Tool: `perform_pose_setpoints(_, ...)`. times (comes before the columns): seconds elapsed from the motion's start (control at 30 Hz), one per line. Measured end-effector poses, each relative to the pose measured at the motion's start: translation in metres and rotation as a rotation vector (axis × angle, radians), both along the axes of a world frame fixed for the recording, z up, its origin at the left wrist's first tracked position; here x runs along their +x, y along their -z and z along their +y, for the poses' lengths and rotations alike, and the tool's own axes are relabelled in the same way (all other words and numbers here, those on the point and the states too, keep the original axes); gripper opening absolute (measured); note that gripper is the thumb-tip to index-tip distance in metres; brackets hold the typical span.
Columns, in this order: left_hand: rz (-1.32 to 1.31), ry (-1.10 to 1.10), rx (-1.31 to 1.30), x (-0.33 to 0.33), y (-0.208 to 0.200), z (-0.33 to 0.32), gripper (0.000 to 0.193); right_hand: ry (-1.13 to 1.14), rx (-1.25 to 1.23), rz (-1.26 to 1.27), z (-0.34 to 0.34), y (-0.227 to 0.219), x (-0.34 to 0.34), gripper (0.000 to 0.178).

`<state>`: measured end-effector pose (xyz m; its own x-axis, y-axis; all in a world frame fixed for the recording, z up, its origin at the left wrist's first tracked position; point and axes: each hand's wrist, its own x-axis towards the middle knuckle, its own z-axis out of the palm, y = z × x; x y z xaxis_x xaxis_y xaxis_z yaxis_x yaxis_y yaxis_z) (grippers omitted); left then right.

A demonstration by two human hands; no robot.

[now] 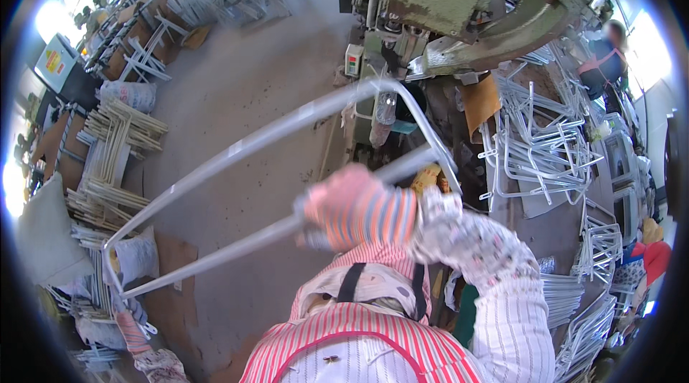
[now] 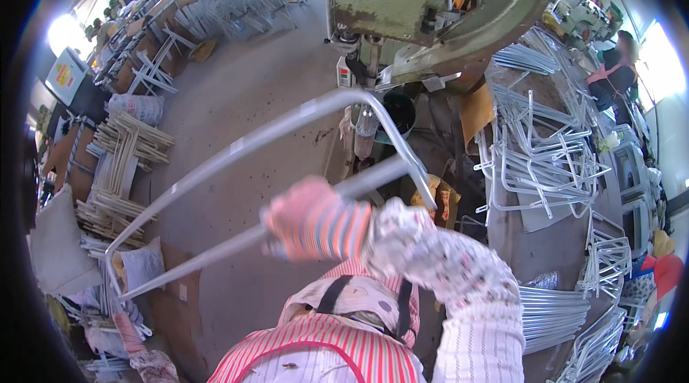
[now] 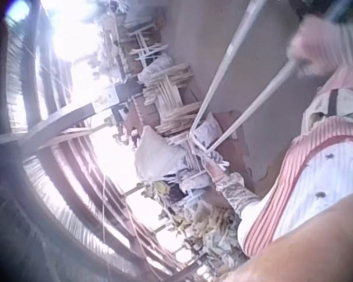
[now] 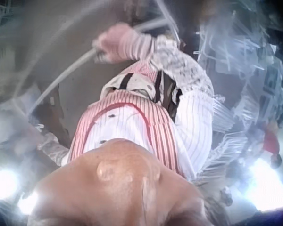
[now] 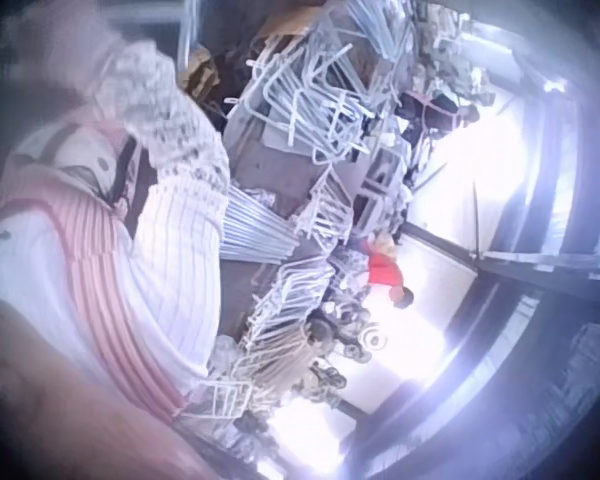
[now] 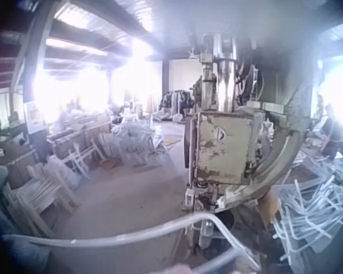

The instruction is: The person repeatedly picks up straight metal rods, bends them into U-shapes using a manual bending machine, and stacks the finished pieces on the floor. The process is continuous and repetitive, with the person handling one rod at a time.

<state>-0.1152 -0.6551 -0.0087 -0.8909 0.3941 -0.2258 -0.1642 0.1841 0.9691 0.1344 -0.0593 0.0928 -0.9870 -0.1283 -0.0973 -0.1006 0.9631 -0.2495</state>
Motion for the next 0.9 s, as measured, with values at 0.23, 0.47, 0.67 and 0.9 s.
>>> perform_pose_setpoints(0.23, -0.076, 0.391, -0.071, 0.078, -0.030, 0.379, 0.036, 0.366, -0.252, -0.128, -0.024, 0.050, 0.163, 0.062)
perform_pose_setpoints(0.47, -0.173, 0.905, 0.270, 0.121, -0.071, 0.600, 0.038, 0.876, -0.148, 0.242, 0.013, 0.045, 0.254, 0.063)
perform_pose_setpoints(0.67, -0.088, 0.737, 0.387, 0.122, -0.048, 0.649, 0.031, 0.957, -0.109, 0.303, 0.068, 0.058, 0.253, 0.057)
perform_pose_setpoints(0.9, -0.028, 0.441, 0.401, 0.135, -0.033, 0.690, 0.028, 0.928, -0.114, 0.285, 0.111, 0.052, 0.257, 0.053)
